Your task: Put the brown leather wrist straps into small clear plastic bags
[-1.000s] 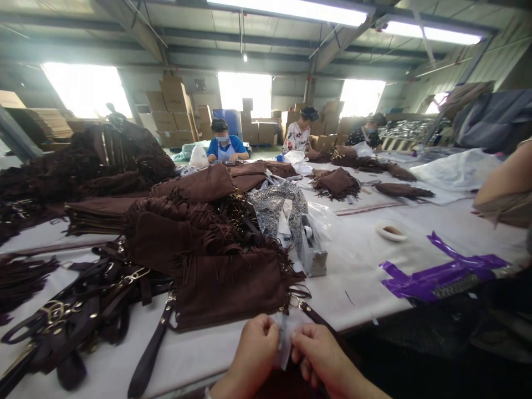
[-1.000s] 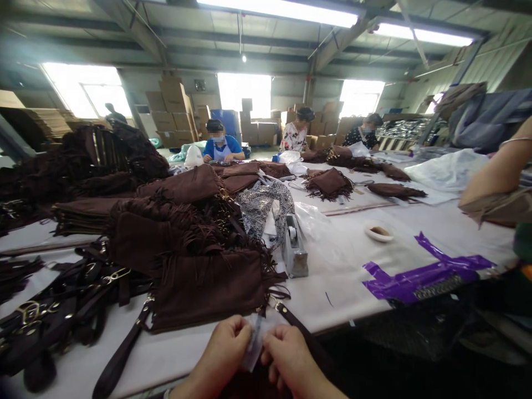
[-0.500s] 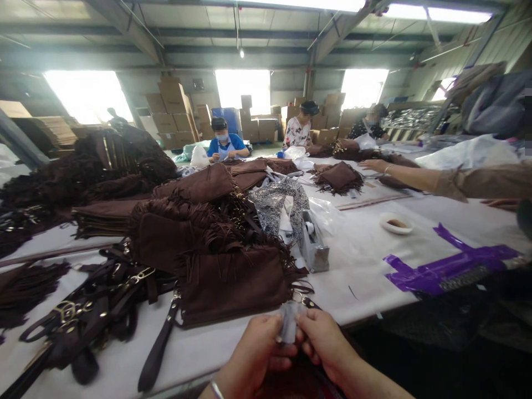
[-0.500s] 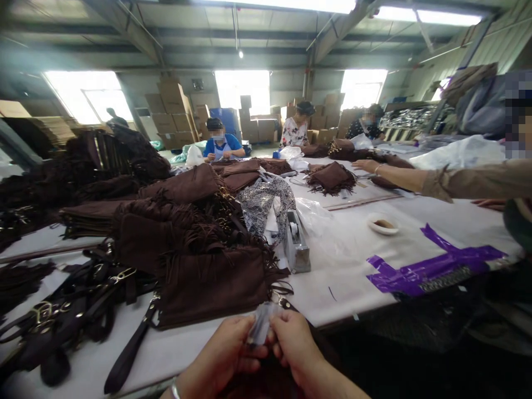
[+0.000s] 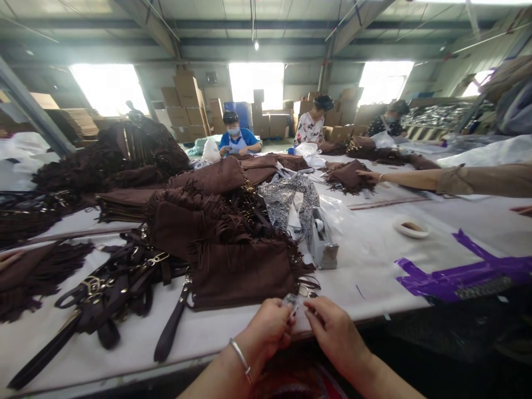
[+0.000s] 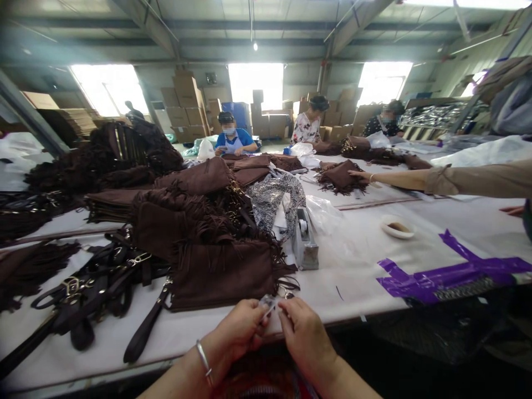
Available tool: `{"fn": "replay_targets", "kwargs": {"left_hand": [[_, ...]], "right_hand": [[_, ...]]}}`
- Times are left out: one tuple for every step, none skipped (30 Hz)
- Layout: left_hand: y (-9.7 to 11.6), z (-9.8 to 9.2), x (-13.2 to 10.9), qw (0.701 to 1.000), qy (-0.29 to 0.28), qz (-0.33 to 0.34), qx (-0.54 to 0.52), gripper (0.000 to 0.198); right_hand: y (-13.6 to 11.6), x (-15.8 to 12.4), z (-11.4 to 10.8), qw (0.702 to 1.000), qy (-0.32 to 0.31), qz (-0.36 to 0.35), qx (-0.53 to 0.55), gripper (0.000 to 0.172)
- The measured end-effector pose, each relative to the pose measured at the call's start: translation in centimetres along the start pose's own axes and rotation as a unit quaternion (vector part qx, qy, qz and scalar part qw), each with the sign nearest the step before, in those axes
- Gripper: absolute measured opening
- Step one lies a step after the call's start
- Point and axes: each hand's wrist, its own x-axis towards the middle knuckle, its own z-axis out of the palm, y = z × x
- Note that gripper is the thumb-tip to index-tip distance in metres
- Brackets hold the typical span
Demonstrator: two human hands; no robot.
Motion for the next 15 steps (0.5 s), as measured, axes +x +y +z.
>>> {"fn": "replay_targets", "kwargs": {"left_hand": [[-0.2,-0.1,0.0,1.000,0.004,0.005,0.002,0.022],[-0.4,-0.1,-0.1,1.000,0.009,0.012,0.005,0.023],[-0.6,-0.1,-0.1,1.000,0.014,0.017,0.008,0.023],[-0.8,-0.1,-0.2,1.000,0.018,0.021,0.011,0.023],[-1.1,-0.1,-0.4,0.999,0.023,0.026,0.013,0.023],[-1.3,-0.1,-0.5,0.999,0.031,0.038,0.016,0.023],[-1.6,-0.1,-0.6,0.997,0.041,0.058,0.023,0.025],[-1.8,-0.2,-0.7,0.994,0.054,0.086,0.037,0.026],[-2.0,-0.2,-0.9,0.988,0.070,0.120,0.060,0.028],[-2.2,-0.3,-1.0,0.979,0.087,0.157,0.092,0.031],[-2.3,-0.4,-1.2,0.968,0.099,0.191,0.128,0.033],[-2.4,-0.5,-1.3,0.957,0.103,0.218,0.164,0.035],[-2.5,-0.6,-1.5,0.945,0.101,0.239,0.197,0.035],[-2.6,-0.8,-1.6,0.936,0.094,0.254,0.227,0.036],[-2.6,-0.9,-1.8,0.928,0.084,0.264,0.250,0.036]], "right_hand": [[0.0,0.2,-0.3,0.996,0.005,-0.065,-0.058,0.025],[0.0,0.5,-0.4,0.987,0.001,-0.117,-0.113,0.027],[0.0,0.9,-0.5,0.975,-0.010,-0.157,-0.160,0.028],[0.0,1.4,-0.5,0.962,-0.024,-0.187,-0.197,0.027],[-0.1,1.8,-0.5,0.952,-0.034,-0.210,-0.222,0.024],[-0.1,2.2,-0.4,0.944,-0.044,-0.227,-0.235,0.020],[-0.1,2.6,-0.3,0.940,-0.053,-0.239,-0.237,0.016],[-0.1,2.9,-0.3,0.938,-0.063,-0.247,-0.233,0.014],[0.0,3.2,-0.2,0.938,-0.073,-0.254,-0.225,0.013],[0.0,3.3,-0.2,0.938,-0.084,-0.259,-0.216,0.014],[0.1,3.5,-0.2,0.937,-0.097,-0.262,-0.209,0.015],[0.1,3.6,-0.2,0.937,-0.111,-0.262,-0.202,0.015],[0.1,3.8,-0.3,0.938,-0.125,-0.257,-0.195,0.015],[0.1,3.9,-0.4,0.940,-0.141,-0.249,-0.184,0.015],[0.0,4.1,-0.5,0.943,-0.156,-0.238,-0.171,0.014]]}}
